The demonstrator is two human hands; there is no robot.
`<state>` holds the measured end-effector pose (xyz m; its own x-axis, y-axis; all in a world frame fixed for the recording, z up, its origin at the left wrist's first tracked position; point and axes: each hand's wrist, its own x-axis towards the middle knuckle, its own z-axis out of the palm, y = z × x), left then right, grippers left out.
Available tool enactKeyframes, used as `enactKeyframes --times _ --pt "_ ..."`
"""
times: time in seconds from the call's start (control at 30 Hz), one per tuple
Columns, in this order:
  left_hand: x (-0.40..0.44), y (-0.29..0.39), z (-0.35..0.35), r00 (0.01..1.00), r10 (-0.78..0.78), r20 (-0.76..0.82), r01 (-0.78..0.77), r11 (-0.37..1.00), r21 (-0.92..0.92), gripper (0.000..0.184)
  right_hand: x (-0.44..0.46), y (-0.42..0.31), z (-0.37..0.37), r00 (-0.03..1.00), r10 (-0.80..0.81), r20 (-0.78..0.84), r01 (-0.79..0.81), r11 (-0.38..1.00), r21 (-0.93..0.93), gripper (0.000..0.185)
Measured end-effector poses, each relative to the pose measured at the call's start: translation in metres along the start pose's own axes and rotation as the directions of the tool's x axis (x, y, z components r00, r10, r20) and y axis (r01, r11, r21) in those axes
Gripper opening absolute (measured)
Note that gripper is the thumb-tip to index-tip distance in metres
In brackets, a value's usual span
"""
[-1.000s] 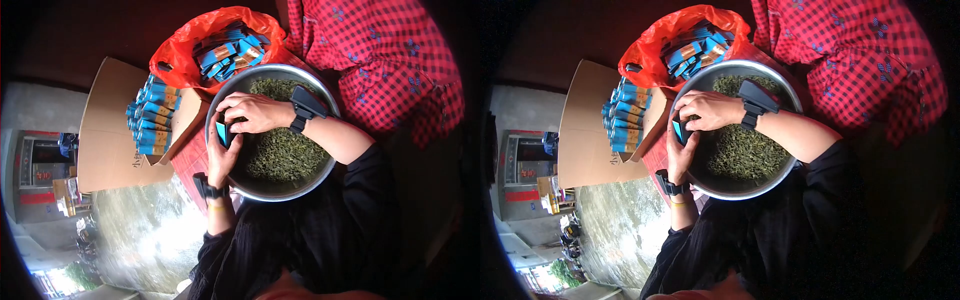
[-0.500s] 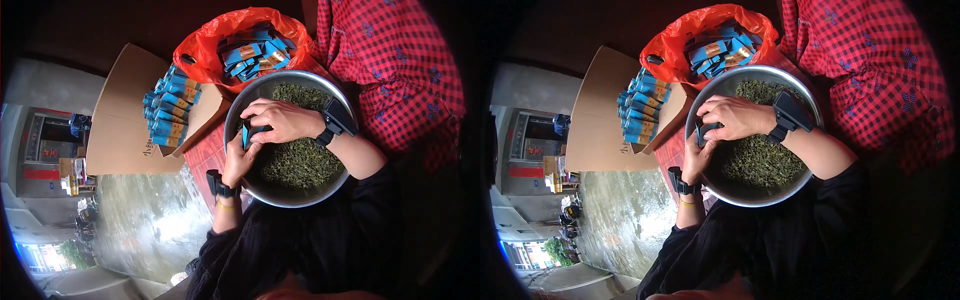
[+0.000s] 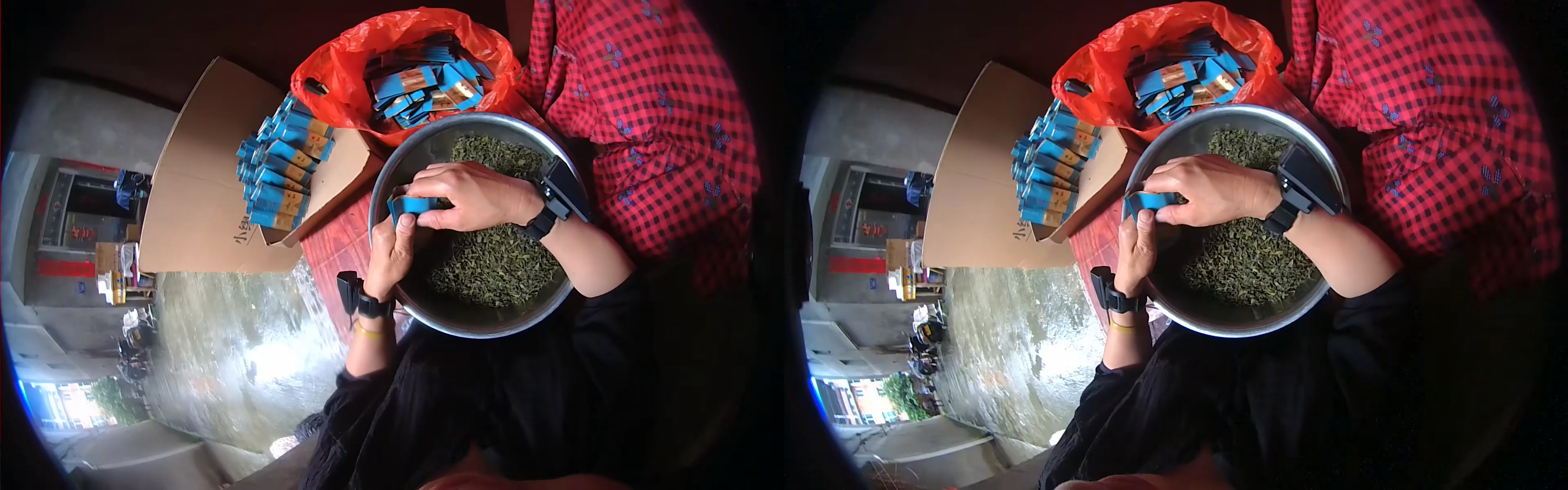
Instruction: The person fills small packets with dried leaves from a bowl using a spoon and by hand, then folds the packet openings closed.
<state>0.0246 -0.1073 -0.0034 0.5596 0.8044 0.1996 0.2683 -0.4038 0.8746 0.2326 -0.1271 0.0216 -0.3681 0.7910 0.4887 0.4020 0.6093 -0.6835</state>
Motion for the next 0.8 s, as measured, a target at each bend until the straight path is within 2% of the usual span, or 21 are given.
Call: enactKeyframes --times 0.07,0.1,0.17,0.23,0.33,0.37,0.43,0.47,0.53,0.63,0.67,0.7,0.73,0.77,0.8 --pt "0.002 0.001 -0.002 1.0 -0.015 0.0 0.015 0.998 -0.068 0.044 0.001 0.0 -0.003 0.996 0.065 0.056 -0.062 0.996 -0.062 0.023" --pt "0.003 0.001 -0.001 0.999 -0.009 -0.031 0.006 0.997 -0.079 0.044 0.002 -0.002 -0.005 0.995 0.049 0.082 -0.043 0.996 -0.074 0.023" --pt "0.006 0.0 0.002 0.995 -0.012 -0.1 0.012 1.0 -0.001 0.042 0.003 -0.004 -0.008 0.996 0.073 0.058 -0.062 0.984 -0.166 0.025" --pt "0.007 -0.004 0.005 0.987 0.008 -0.161 -0.01 1.0 -0.011 0.037 0.003 0.005 -0.005 0.997 0.018 0.07 -0.008 0.99 -0.14 0.026" --pt "0.007 -0.007 0.006 0.978 0.036 -0.208 -0.019 0.997 0.081 0.031 0.005 0.007 -0.005 0.997 0.059 0.052 -0.052 0.991 -0.126 0.027" --pt "0.007 -0.006 0.007 0.971 0.032 -0.236 -0.014 0.997 0.077 0.031 0.006 0.008 -0.008 0.991 0.09 0.101 -0.074 0.986 -0.152 0.03" --pt "0.007 -0.004 0.006 0.979 -0.002 -0.205 0.03 0.991 0.133 0.031 0.003 0.013 -0.006 0.997 0.048 0.063 -0.039 0.99 -0.138 0.033" --pt "0.007 -0.006 0.008 0.972 0.044 -0.23 -0.009 0.989 0.149 0.031 0.003 0.015 -0.007 0.997 0.03 0.069 -0.02 0.99 -0.14 0.033" --pt "0.008 -0.009 0.011 0.971 0.056 -0.232 -0.007 0.979 0.204 0.031 0.002 0.02 -0.009 0.992 0.072 0.107 -0.058 0.99 -0.13 0.041" --pt "0.004 -0.011 0.014 0.973 0.091 -0.211 -0.032 0.962 0.269 0.03 0.001 0.038 -0.007 0.998 -0.005 0.059 0.009 0.998 -0.061 0.036" --pt "-0.001 -0.01 0.015 0.975 0.097 -0.199 -0.048 0.97 0.238 0.029 0.001 0.037 -0.01 0.994 0.037 0.103 -0.037 0.999 0.001 0.035" --pt "0.006 -0.008 0.013 0.975 0.125 -0.182 -0.085 0.973 0.213 0.027 0.003 0.033 -0.016 0.983 0.048 0.176 -0.04 0.998 -0.046 0.034" --pt "0.008 -0.013 0.014 0.966 0.169 -0.194 -0.112 0.955 0.274 0.025 0.004 0.039 -0.014 0.991 0.023 0.131 -0.011 0.996 -0.092 0.034" --pt "0.006 -0.01 0.015 0.967 0.134 -0.217 -0.059 0.945 0.321 0.023 0.002 0.048 -0.008 0.995 0.012 0.095 0.0 0.992 -0.126 0.034" --pt "0.004 -0.006 0.014 0.976 0.075 -0.203 -0.017 0.961 0.277 0.023 0.003 0.05 -0.007 0.993 0.023 0.117 -0.011 0.995 -0.101 0.033"
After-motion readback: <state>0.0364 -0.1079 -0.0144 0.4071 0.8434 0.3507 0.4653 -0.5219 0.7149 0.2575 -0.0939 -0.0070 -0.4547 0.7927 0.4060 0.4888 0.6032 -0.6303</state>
